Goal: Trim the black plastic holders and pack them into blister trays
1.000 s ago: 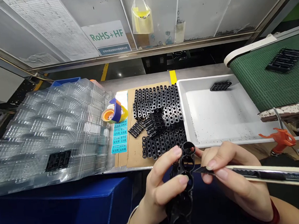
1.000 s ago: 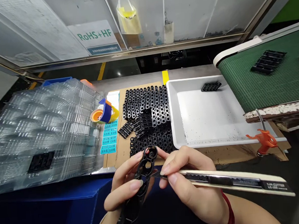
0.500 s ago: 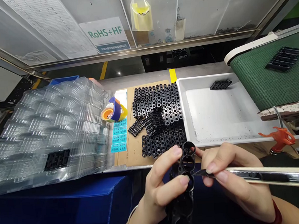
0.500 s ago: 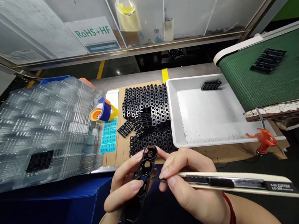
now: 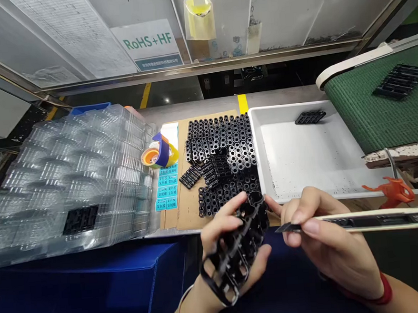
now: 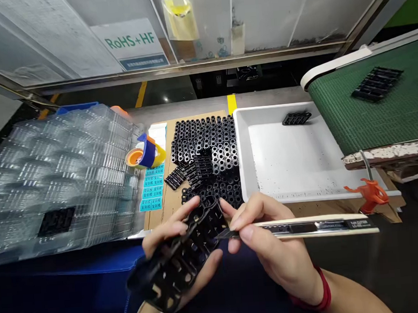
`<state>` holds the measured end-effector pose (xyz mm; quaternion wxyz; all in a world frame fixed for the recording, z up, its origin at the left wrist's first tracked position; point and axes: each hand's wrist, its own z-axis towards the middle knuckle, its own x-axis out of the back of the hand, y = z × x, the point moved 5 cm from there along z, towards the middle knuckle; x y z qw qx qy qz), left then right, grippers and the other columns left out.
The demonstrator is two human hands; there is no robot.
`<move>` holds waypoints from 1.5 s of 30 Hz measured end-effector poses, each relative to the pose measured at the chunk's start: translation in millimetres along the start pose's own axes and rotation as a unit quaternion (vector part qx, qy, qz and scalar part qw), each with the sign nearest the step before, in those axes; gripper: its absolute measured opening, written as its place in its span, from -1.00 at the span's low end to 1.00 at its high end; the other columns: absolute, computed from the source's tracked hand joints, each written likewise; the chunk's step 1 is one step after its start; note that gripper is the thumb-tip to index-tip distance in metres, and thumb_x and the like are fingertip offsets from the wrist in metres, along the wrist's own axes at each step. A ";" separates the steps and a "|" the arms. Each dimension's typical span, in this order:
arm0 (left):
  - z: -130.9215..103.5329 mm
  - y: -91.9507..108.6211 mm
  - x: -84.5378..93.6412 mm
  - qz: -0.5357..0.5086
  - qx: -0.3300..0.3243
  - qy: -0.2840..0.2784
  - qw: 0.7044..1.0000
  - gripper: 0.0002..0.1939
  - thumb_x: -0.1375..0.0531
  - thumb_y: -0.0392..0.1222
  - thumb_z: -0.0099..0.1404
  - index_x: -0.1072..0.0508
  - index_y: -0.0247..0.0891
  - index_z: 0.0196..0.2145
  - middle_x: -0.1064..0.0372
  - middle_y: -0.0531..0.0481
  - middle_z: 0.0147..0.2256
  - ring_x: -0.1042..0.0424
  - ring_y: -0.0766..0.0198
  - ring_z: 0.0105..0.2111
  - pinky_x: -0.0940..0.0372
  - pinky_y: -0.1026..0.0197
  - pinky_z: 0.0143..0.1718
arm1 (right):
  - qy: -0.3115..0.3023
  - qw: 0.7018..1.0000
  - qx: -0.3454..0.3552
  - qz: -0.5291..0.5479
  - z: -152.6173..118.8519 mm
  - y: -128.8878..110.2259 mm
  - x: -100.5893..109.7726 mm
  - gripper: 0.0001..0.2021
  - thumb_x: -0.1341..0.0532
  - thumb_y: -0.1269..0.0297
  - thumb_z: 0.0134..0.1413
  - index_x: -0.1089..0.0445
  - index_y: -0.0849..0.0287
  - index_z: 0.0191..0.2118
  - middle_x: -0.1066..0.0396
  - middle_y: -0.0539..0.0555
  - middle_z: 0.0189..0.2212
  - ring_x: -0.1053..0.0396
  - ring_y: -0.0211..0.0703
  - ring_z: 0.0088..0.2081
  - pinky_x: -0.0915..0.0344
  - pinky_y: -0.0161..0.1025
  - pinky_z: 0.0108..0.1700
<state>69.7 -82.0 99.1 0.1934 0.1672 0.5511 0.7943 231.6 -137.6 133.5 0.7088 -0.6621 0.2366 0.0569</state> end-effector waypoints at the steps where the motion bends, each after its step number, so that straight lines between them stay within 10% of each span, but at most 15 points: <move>1: 2.3 2.7 -1.6 -0.011 0.011 -0.015 1.000 -0.32 -0.38 -0.42 0.12 -0.23 0.00 0.10 -0.34 -0.07 0.22 -0.43 0.07 0.19 -0.44 -0.01 0.18 | 0.008 1.000 0.001 -0.005 0.0 -0.1 1.3 -0.94 -0.30 0.26 0.26 -0.52 0.03 -0.27 -0.49 -0.13 -0.50 -0.44 -0.37 -0.39 -0.21 -0.16 0.37; 14: 11.5 4.8 -5.4 0.047 0.078 -0.062 0.994 -0.40 -0.36 -0.31 0.14 -0.25 0.01 0.07 -0.50 0.03 0.03 -0.58 0.20 -0.03 -0.50 0.17 0.03 | -0.135 0.911 0.134 -0.367 -1.1 -19.5 -28.8 -0.73 -0.18 0.60 0.07 -0.36 0.04 -0.20 -0.53 -0.10 -0.36 -0.56 -0.32 -0.29 -0.45 -0.29 0.15; 25: 8.7 1.2 -0.4 0.088 0.107 -0.083 0.987 -0.36 -0.39 -0.29 0.10 -0.25 0.04 0.06 -0.46 0.05 0.10 -0.58 0.19 -0.02 -0.52 0.21 -0.03 | -0.141 0.866 0.178 -0.445 1.8 -18.4 -33.5 -0.76 -0.12 0.59 0.09 -0.30 0.07 -0.23 -0.53 -0.08 -0.36 -0.57 -0.42 -0.25 -0.36 -0.49 0.16; 32: 8.5 1.0 2.5 0.080 0.048 -0.046 0.995 -0.36 -0.43 -0.27 0.10 -0.26 -0.04 0.07 -0.45 -0.09 0.15 -0.57 0.16 0.02 -0.52 0.23 -0.02 | -0.135 0.901 0.134 -0.390 -0.9 -11.5 -31.5 -0.78 -0.14 0.59 0.08 -0.29 0.06 -0.29 -0.51 -0.14 -0.39 -0.53 -0.41 -0.35 -0.25 -0.25 0.33; 37: 8.4 0.1 5.8 0.087 -0.086 0.033 0.992 -0.57 -0.32 -0.13 0.33 -0.29 -0.13 0.09 -0.41 -0.24 0.19 -0.54 0.12 0.07 -0.54 0.18 -0.06 | -0.095 0.971 -0.037 -0.216 -0.4 11.3 -21.2 -0.90 -0.20 0.36 0.28 -0.38 0.02 -0.28 -0.52 -0.14 -0.39 -0.52 -0.28 -0.32 0.24 0.10 0.50; 42: 7.9 -2.0 6.5 0.092 -0.146 0.083 0.982 -0.54 -0.32 -0.22 0.34 -0.28 -0.14 0.13 -0.37 -0.22 0.23 -0.43 0.12 0.20 -0.51 0.16 0.03 | -0.056 0.982 -0.180 0.008 3.7 31.3 -20.8 -0.84 -0.29 0.16 0.24 -0.42 0.05 -0.36 -0.53 -0.06 -0.50 -0.51 -0.17 -0.31 -0.25 0.06 0.28; 45: 6.7 -4.2 8.2 0.096 -0.133 0.104 0.981 -0.42 -0.40 -0.23 0.25 -0.25 -0.10 0.14 -0.37 -0.19 0.23 -0.43 0.11 0.20 -0.51 0.17 -0.01 | -0.040 0.994 -0.091 -0.039 5.9 25.4 -18.5 -0.87 -0.24 0.19 0.31 -0.47 0.04 -0.29 -0.57 -0.11 -0.47 -0.56 -0.21 -0.34 -0.01 0.08 0.43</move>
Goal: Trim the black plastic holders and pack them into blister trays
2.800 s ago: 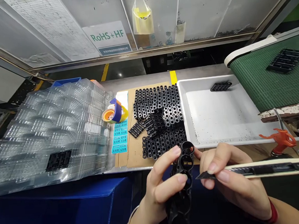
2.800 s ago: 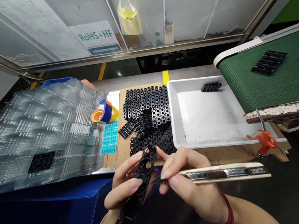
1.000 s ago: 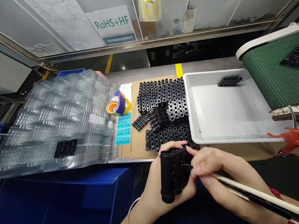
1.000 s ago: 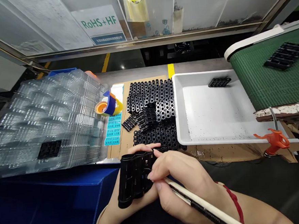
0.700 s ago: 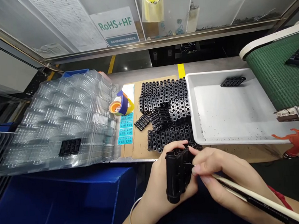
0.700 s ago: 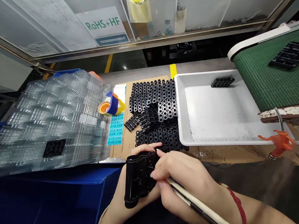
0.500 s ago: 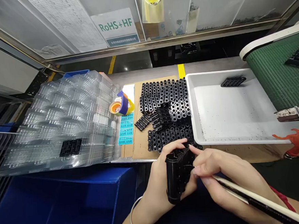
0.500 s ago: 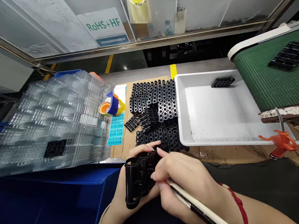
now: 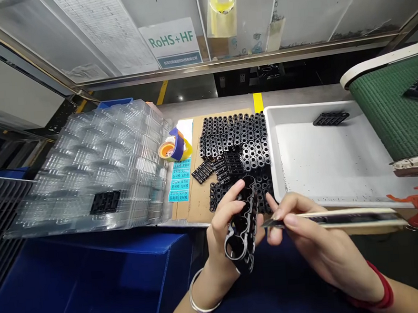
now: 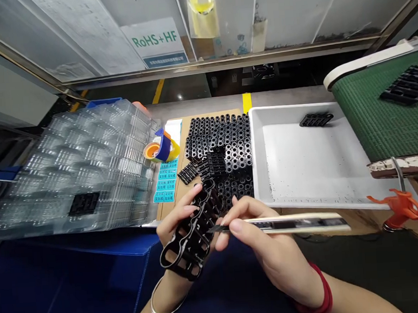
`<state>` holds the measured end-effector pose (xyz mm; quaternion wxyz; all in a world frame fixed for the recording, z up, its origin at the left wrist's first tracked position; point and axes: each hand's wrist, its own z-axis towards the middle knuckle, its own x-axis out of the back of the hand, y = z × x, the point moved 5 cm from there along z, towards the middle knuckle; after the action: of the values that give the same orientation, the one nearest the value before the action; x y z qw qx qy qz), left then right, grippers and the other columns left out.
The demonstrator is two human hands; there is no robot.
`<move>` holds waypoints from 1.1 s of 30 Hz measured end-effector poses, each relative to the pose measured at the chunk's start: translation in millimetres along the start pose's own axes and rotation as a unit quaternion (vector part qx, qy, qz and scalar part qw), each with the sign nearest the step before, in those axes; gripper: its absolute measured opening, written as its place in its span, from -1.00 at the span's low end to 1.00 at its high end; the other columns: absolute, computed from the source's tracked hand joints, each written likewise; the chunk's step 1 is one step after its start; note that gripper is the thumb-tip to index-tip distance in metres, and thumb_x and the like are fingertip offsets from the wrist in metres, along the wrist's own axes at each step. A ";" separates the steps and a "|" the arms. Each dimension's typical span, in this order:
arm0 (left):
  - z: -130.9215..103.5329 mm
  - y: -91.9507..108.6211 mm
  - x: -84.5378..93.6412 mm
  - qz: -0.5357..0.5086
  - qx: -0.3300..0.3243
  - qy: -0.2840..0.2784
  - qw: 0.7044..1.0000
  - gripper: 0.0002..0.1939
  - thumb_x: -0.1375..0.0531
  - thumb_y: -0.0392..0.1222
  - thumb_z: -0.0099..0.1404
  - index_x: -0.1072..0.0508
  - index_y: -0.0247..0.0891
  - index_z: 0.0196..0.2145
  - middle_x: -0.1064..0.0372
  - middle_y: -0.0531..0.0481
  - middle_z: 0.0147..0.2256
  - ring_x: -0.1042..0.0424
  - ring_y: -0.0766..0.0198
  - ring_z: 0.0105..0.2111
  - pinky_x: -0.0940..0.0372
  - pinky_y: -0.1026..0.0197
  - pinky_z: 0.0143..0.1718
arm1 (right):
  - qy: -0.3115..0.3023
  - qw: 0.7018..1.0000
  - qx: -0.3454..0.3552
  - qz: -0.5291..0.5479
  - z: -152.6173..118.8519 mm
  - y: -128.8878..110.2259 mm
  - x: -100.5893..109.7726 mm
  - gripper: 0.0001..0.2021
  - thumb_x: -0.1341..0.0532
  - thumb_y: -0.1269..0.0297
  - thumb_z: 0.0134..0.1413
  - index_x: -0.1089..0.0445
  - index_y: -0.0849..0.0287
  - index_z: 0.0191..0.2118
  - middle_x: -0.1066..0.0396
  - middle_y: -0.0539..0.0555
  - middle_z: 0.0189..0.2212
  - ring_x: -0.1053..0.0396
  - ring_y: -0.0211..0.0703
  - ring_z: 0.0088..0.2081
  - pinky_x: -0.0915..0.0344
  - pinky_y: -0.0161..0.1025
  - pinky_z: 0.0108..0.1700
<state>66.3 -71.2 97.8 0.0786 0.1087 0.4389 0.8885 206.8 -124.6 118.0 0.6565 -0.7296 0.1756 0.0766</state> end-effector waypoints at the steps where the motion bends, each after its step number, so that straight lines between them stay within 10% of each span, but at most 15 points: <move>1: -0.6 -0.8 0.7 0.003 0.011 0.002 1.000 -0.41 -0.40 -0.21 0.24 -0.25 -0.08 0.13 -0.37 -0.18 0.23 -0.42 0.09 0.20 -0.51 0.14 0.00 | 0.005 0.997 0.063 -0.051 -1.4 -4.8 1.3 -0.88 -0.20 0.22 0.36 -0.48 0.02 -0.21 -0.60 -0.12 -0.42 -0.58 -0.23 -0.33 0.12 0.08 0.47; 8: -5.5 -0.7 7.4 -0.032 0.055 -0.014 0.998 -0.64 -0.18 -0.10 0.45 -0.24 -0.08 0.15 -0.33 -0.15 0.26 -0.33 0.09 0.27 -0.38 -0.09 0.21 | -0.101 0.833 0.375 -0.393 -16.5 -15.5 -12.6 -0.78 -0.06 0.29 0.40 -0.41 0.05 0.01 -0.62 0.02 -0.02 -0.49 -0.07 0.13 0.34 0.06 0.52; 20: -4.0 -8.4 25.0 0.102 0.046 -0.006 0.994 -0.45 -0.32 -0.20 0.32 -0.15 -0.11 0.15 -0.36 -0.23 0.21 -0.44 0.10 0.18 -0.41 0.00 0.14 | -0.114 0.858 0.338 -0.370 -7.0 -17.0 -14.9 -0.78 -0.15 0.48 0.20 -0.41 0.08 -0.10 -0.61 -0.07 -0.28 -0.55 -0.23 -0.14 0.13 -0.11 0.49; 27: -24.5 -115.8 108.8 0.362 0.395 -0.022 0.844 -0.67 -0.22 -0.02 0.28 -0.46 -0.34 -0.14 -0.57 -0.21 -0.33 -0.61 -0.17 -0.21 -0.49 -0.10 -0.18 | 0.065 0.921 0.251 -0.292 -6.5 -9.9 26.0 -0.81 -0.11 0.32 0.39 -0.48 0.02 -0.17 -0.56 -0.08 -0.37 -0.52 -0.18 -0.27 -0.03 0.07 0.44; 33: -42.9 -184.6 90.8 0.307 0.386 -0.118 0.862 -0.72 -0.24 -0.03 0.38 -0.51 -0.34 -0.30 -0.54 0.03 -0.36 -0.57 0.20 -0.31 -0.49 0.11 -0.21 | 0.256 0.909 0.146 -0.294 -5.7 -1.2 84.9 -0.78 -0.17 0.07 0.36 -0.49 0.05 -0.18 -0.57 -0.06 -0.46 -0.54 -0.12 -0.38 -0.33 0.08 0.22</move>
<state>-24.4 28.5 -63.3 -0.1953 0.3636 0.6787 0.6075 285.2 -143.4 90.7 0.6809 -0.6388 0.1244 -0.3360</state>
